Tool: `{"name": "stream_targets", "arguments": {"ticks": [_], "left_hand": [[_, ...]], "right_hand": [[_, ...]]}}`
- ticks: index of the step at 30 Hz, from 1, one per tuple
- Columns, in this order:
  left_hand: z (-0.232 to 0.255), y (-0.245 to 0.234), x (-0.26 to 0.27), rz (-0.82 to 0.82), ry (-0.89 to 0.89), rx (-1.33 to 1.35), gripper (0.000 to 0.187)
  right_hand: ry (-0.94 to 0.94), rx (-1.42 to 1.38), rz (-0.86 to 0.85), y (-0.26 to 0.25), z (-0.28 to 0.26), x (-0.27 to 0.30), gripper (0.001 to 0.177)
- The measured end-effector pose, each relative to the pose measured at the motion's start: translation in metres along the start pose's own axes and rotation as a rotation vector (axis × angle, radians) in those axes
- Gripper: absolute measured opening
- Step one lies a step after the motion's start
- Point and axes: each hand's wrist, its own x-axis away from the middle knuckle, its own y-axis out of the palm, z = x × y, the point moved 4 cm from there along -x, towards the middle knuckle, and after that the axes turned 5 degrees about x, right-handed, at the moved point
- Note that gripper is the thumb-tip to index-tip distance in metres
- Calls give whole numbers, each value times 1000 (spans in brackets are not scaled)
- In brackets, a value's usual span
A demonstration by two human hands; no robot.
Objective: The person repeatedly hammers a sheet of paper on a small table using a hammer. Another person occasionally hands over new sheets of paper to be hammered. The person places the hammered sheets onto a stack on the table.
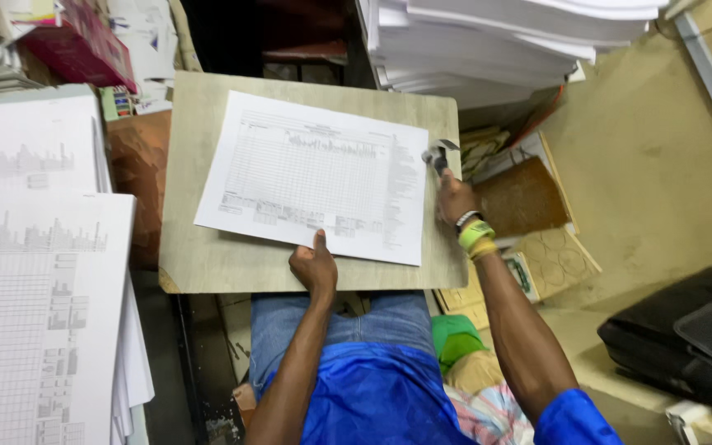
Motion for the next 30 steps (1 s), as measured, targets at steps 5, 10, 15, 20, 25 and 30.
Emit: {"name": "stream_targets", "arguments": {"ticks": [5,10,15,20,25,30], "left_hand": [[-12,-1,-6,20,-2,-30,39],[-5,3,2,6,7,8,44],[-11,11,-6,19,-23,14,45],[0,3,-5,30,-10,31,45],[-2,10,-3,23,66,21,41],[3,-2,1,21,39,26,41]], "right_hand": [[-11,-633,188,-60,-36,14,66],[233,-465,57,-13,21,3,68],[-2,-478,104,-69,-51,39,70],[-336,-652,617,-35,0,92,51],[107,97,-84,-16,35,115,61],[-268,-645,465,-39,10,132,60]]}}
